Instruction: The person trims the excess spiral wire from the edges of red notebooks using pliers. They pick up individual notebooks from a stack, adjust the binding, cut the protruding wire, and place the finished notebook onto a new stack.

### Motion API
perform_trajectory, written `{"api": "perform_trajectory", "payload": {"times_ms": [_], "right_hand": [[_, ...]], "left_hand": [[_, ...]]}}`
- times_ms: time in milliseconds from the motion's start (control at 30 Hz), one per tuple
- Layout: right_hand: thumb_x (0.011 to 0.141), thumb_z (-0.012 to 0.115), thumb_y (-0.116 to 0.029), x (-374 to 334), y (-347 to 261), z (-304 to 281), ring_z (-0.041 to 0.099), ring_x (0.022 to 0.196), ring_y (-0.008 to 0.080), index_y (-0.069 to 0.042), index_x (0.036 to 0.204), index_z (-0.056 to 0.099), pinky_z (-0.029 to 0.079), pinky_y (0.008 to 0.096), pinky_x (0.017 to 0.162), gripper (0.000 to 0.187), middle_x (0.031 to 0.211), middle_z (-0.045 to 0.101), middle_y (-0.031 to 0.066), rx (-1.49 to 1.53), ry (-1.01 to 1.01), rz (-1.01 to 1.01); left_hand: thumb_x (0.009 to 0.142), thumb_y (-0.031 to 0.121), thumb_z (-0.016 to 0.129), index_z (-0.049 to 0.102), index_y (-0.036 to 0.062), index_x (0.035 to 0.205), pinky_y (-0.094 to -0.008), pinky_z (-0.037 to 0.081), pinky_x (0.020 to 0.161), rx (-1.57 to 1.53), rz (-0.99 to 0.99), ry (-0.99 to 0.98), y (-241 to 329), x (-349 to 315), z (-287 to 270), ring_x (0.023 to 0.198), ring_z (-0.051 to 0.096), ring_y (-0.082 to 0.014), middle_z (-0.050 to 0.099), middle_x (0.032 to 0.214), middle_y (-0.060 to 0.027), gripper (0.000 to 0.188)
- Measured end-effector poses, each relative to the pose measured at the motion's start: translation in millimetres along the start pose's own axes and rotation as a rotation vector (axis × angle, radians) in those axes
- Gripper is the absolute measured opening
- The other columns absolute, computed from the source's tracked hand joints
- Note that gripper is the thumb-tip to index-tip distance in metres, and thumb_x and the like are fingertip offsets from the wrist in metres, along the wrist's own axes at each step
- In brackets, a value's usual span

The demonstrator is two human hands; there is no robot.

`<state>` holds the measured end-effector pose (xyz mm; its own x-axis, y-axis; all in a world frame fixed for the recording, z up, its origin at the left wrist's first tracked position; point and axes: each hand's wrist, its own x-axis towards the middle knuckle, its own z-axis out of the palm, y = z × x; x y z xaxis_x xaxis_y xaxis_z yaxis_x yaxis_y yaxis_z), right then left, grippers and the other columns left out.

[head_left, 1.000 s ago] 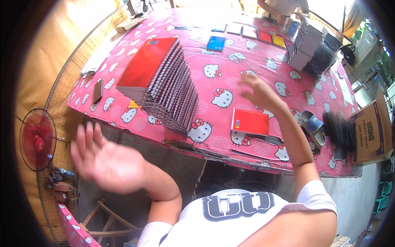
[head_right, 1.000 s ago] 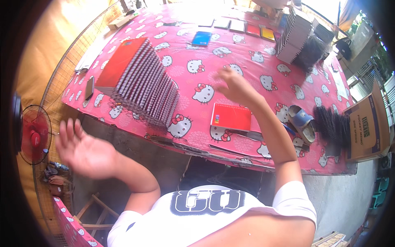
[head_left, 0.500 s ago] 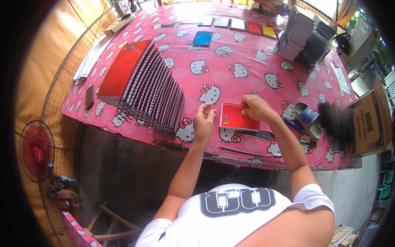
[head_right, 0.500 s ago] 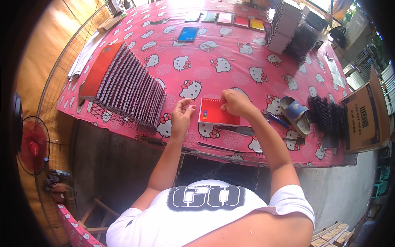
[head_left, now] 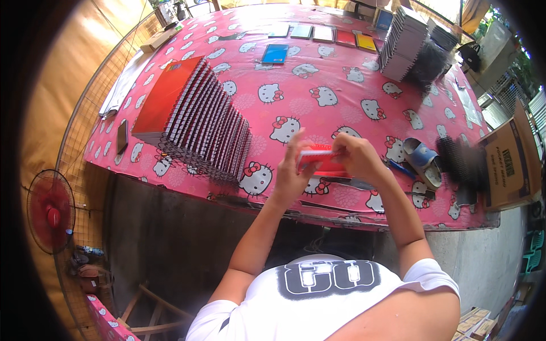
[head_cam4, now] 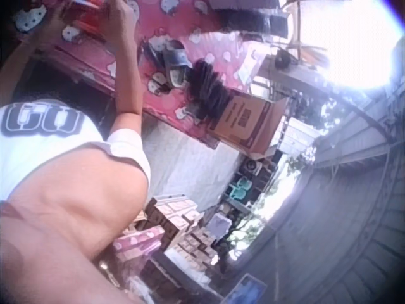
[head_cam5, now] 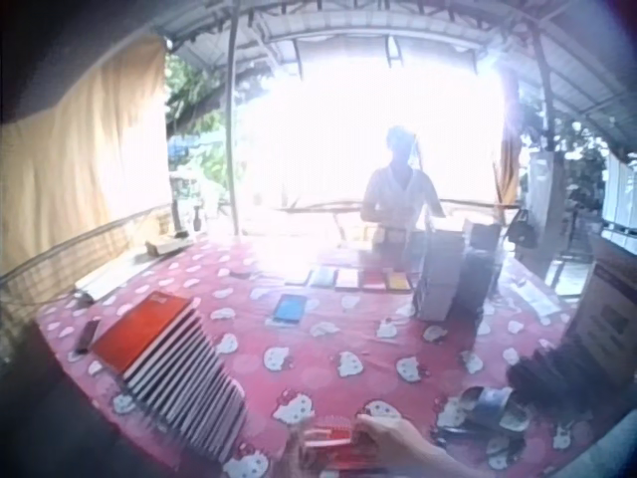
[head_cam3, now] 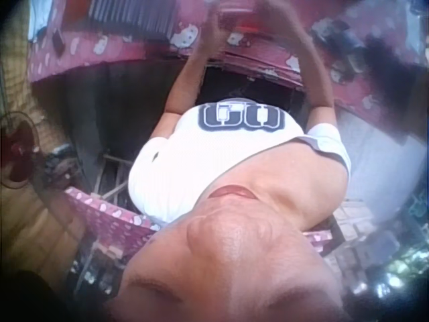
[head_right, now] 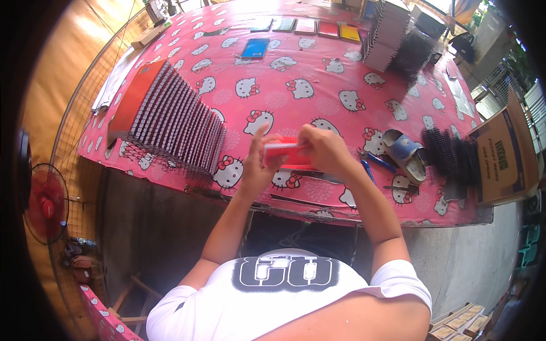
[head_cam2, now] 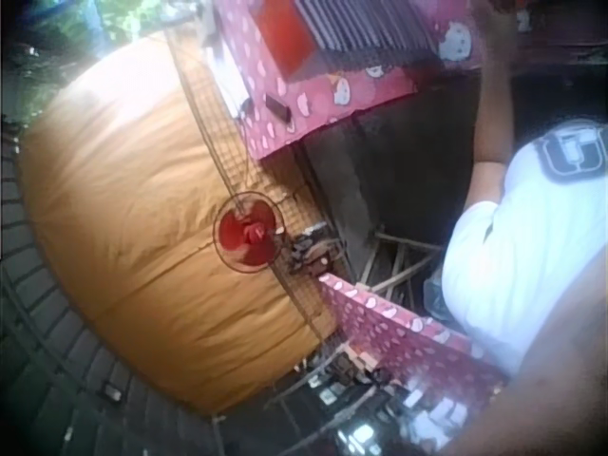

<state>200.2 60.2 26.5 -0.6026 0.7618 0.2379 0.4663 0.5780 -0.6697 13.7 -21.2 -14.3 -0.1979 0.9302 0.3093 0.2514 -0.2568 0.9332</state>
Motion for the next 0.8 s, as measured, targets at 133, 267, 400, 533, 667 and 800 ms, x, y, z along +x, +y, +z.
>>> {"api": "perform_trajectory", "payload": {"times_ms": [133, 267, 400, 533, 667, 800], "right_hand": [[0.072, 0.071, 0.004, -8, -11, -8, 0.063, 0.078, 0.0234, -0.007, 0.093, 0.053, 0.047, 0.0342, 0.072, 0.030, 0.085, 0.063, 0.0072, 0.244, 0.156, -0.027], [0.072, 0.068, 0.009, -26, 52, 38, 0.054, 0.081, 0.0136, -0.007, 0.091, 0.051, 0.045, 0.0277, 0.072, 0.030, 0.087, 0.055, 0.0032, 0.459, 0.129, 0.102], [0.075, 0.066, 0.009, -18, 36, 53, 0.052, 0.080, 0.0155, -0.005, 0.091, 0.051, 0.044, 0.0285, 0.070, 0.027, 0.086, 0.053, 0.0054, 0.479, 0.209, 0.099], [0.076, 0.068, 0.005, -21, 45, 60, 0.058, 0.084, 0.0227, -0.004, 0.094, 0.051, 0.046, 0.0332, 0.072, 0.026, 0.091, 0.057, 0.0115, 0.488, 0.171, 0.253], [0.073, 0.077, -0.004, -26, 43, 50, 0.061, 0.087, 0.0247, -0.005, 0.097, 0.055, 0.048, 0.0342, 0.077, 0.032, 0.094, 0.061, 0.0139, 0.290, 0.197, 0.182], [0.070, 0.078, -0.015, -55, 69, -69, 0.062, 0.089, 0.0305, -0.003, 0.091, 0.069, 0.048, 0.0379, 0.085, 0.026, 0.097, 0.064, 0.0178, -0.180, 0.473, 0.111]], "left_hand": [[0.088, 0.004, 0.067, 0.040, 0.0116, 0.138, -0.0262, 0.050, 0.075, -0.109, 0.226, -0.051, -14, 5, -1, 0.089, 0.061, -0.0131, 0.062, 0.103, -0.0083, 0.057], [0.089, 0.008, 0.067, 0.040, 0.0069, 0.136, -0.0371, 0.049, 0.087, -0.005, 0.251, 0.088, -43, 5, 12, 0.103, 0.056, -0.0229, 0.052, 0.118, -0.0141, 0.054], [0.088, 0.013, 0.067, 0.035, 0.0056, 0.141, -0.0419, 0.045, 0.095, -0.045, 0.201, 0.113, -46, -3, 16, 0.117, 0.048, -0.0308, 0.040, 0.132, -0.0216, 0.062], [0.084, 0.020, 0.072, 0.039, 0.0154, 0.142, -0.0476, 0.033, 0.107, 0.126, 0.116, 0.015, -17, 2, 16, 0.131, 0.036, -0.0358, 0.036, 0.142, -0.0191, 0.067], [0.073, 0.022, 0.081, 0.072, 0.0157, 0.105, -0.0441, 0.030, 0.106, 0.761, 0.306, 0.048, 20, 7, 46, 0.116, 0.050, -0.0250, 0.060, 0.121, -0.0047, 0.034], [0.072, 0.018, 0.080, 0.075, 0.0144, 0.089, -0.0394, 0.035, 0.093, 0.555, 0.242, 0.060, 8, 15, 37, 0.092, 0.053, -0.0176, 0.069, 0.087, 0.0038, 0.018]]}}
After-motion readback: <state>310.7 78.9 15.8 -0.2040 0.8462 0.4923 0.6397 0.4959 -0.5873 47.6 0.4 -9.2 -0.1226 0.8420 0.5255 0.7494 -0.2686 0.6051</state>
